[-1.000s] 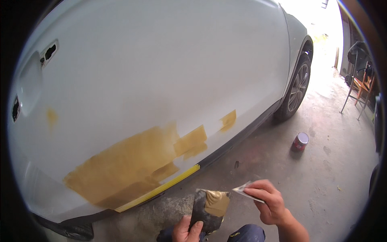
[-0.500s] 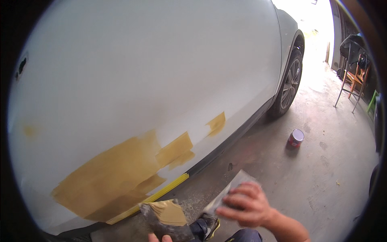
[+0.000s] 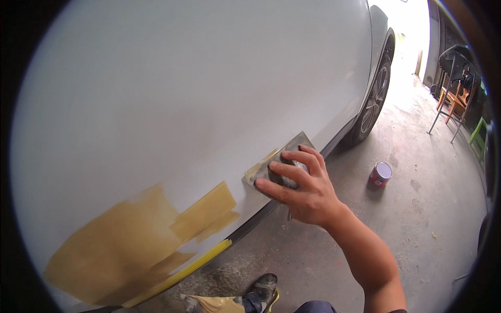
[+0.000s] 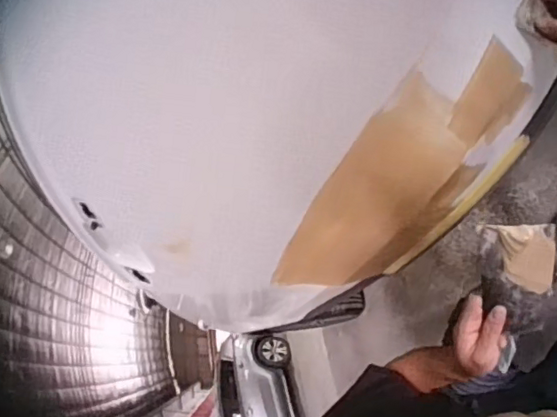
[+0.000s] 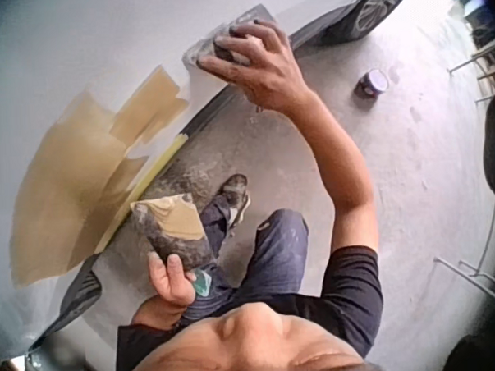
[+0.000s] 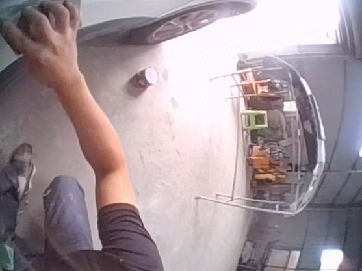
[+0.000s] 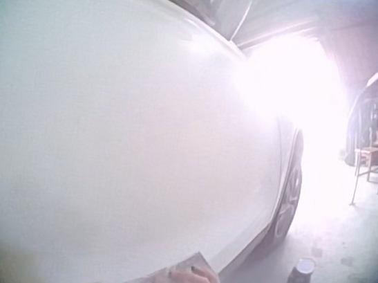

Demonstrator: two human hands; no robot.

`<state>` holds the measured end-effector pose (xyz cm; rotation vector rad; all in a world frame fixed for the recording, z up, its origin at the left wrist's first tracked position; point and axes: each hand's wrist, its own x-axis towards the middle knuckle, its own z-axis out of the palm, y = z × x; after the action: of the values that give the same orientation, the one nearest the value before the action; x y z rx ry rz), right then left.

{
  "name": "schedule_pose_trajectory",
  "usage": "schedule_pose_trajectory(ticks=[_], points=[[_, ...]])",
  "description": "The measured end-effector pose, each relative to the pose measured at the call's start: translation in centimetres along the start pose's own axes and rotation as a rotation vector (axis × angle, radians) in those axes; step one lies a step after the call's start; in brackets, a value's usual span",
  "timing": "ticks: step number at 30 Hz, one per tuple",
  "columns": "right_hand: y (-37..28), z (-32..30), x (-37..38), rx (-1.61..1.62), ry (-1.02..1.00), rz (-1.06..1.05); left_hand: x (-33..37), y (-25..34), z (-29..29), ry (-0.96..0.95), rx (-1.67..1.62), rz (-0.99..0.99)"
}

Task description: The person applies beige body filler to the side and rear of a white car using a metal spreader and a green sanding block. They smooth the filler over taped-off areas on the door and rear bumper, then sand the applied sections to level the surface.

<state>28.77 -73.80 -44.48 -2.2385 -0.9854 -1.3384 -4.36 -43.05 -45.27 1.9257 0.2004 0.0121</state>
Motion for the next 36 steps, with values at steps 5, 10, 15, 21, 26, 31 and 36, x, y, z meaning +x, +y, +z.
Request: schedule_pose_trajectory(ticks=[5,10,15,21,26,31,36], points=[[-0.8,0.8,-2.7,0.027,-0.034,0.012,0.4,-2.8,-1.9,0.014,1.07,0.793],[-0.8,1.7,-6.1,0.0,-0.076,0.029,1.6,-1.2,-1.3,-0.048,0.812,0.665],[2.1,-1.4,-2.0,-0.041,0.082,0.038,1.1,1.5,0.7,-0.019,-0.213,-0.069],[1.6,-0.3,0.3,-0.025,0.014,0.011,1.8,2.2,0.6,-0.038,-0.169,-0.022],[0.6,0.9,-2.9,-0.001,0.001,0.009,2.0,3.4,1.0,0.01,-0.272,-0.109],[-0.2,4.4,-7.1,-0.006,0.067,0.015,2.1,3.1,1.6,0.063,-0.232,-0.03],[-0.3,2.1,-5.9,0.016,-0.03,0.019,2.3,4.0,0.7,-0.132,-0.25,-0.076]])
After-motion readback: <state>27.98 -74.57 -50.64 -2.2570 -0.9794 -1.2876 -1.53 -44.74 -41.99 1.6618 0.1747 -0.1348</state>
